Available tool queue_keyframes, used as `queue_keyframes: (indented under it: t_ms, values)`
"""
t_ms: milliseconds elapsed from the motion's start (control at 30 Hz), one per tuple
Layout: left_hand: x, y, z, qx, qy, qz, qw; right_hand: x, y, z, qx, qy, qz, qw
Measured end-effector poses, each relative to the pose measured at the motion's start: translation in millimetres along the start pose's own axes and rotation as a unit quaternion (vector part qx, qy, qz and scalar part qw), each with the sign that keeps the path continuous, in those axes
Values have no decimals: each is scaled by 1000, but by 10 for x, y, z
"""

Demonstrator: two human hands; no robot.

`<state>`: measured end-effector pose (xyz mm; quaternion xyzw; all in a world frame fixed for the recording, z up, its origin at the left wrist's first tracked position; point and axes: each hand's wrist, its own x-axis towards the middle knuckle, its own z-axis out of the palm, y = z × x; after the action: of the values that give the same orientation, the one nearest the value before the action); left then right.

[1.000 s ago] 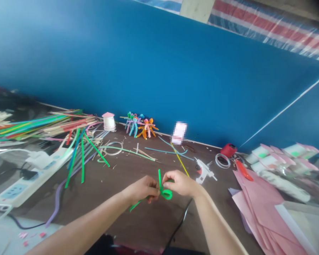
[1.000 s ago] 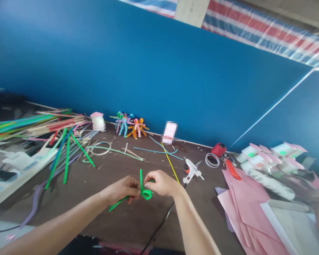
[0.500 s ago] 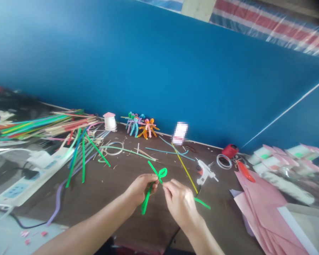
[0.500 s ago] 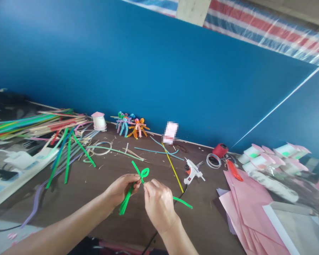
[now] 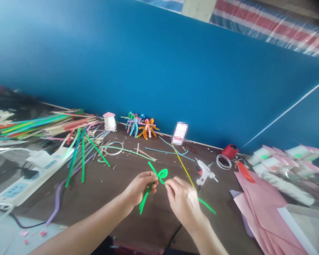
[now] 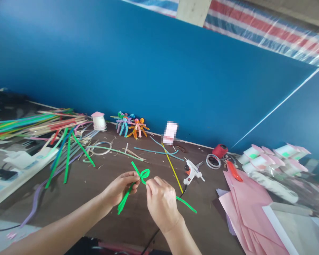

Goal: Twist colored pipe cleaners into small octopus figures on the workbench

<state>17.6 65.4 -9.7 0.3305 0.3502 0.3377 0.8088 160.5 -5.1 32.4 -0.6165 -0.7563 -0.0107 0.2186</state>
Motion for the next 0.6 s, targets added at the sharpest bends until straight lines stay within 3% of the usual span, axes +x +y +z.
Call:
queue_keyframes:
  t_ms: [433,600]
  values:
    - [48,-142,49,105,44,103,988,24,-82,3,-53,-48,-18,997]
    - [-14,-116,40,235,-33,97,967,229,-55,-202,-18,-105,-41,993]
